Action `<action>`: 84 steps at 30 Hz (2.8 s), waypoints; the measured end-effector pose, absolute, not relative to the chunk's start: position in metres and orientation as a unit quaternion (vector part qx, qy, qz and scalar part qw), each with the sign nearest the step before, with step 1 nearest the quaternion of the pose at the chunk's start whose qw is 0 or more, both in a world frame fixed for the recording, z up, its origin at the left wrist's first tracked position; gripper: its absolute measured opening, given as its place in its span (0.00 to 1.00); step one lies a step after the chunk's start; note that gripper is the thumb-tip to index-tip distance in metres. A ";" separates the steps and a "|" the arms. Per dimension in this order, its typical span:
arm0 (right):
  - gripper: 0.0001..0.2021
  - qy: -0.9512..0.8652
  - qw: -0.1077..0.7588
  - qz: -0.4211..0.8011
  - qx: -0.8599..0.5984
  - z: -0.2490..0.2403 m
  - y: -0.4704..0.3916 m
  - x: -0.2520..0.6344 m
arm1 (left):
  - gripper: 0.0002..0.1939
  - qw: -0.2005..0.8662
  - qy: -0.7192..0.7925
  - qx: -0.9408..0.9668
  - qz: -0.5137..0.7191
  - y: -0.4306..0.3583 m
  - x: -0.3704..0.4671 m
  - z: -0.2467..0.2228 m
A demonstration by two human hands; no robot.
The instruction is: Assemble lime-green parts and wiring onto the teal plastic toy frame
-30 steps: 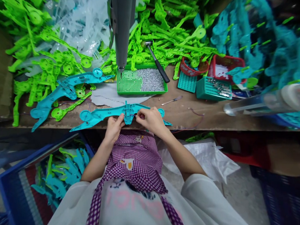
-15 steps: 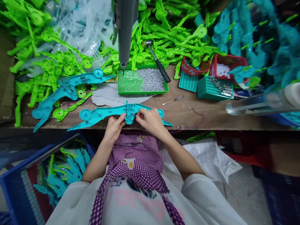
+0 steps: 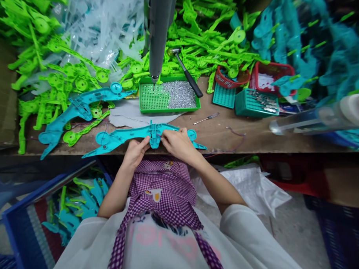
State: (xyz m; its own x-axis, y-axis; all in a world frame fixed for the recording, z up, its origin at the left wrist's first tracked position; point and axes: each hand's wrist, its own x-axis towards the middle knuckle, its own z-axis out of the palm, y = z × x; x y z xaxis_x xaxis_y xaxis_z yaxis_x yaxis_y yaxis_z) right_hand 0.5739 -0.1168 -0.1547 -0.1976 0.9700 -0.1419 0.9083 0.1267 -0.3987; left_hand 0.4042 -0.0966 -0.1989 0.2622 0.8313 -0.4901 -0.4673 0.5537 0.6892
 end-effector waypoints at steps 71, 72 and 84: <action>0.17 -0.706 0.236 0.248 -0.620 -0.185 -0.106 0.558 | 0.21 0.722 0.470 0.326 0.389 -0.088 0.386 -0.199; 0.16 -0.691 0.239 0.242 -0.638 -0.189 -0.107 0.557 | 0.21 0.723 0.486 0.347 0.346 -0.087 0.380 -0.198; 0.11 -0.697 0.141 0.193 -0.677 -0.179 -0.097 0.544 | 0.11 0.345 0.369 0.851 0.146 -0.015 0.353 -0.183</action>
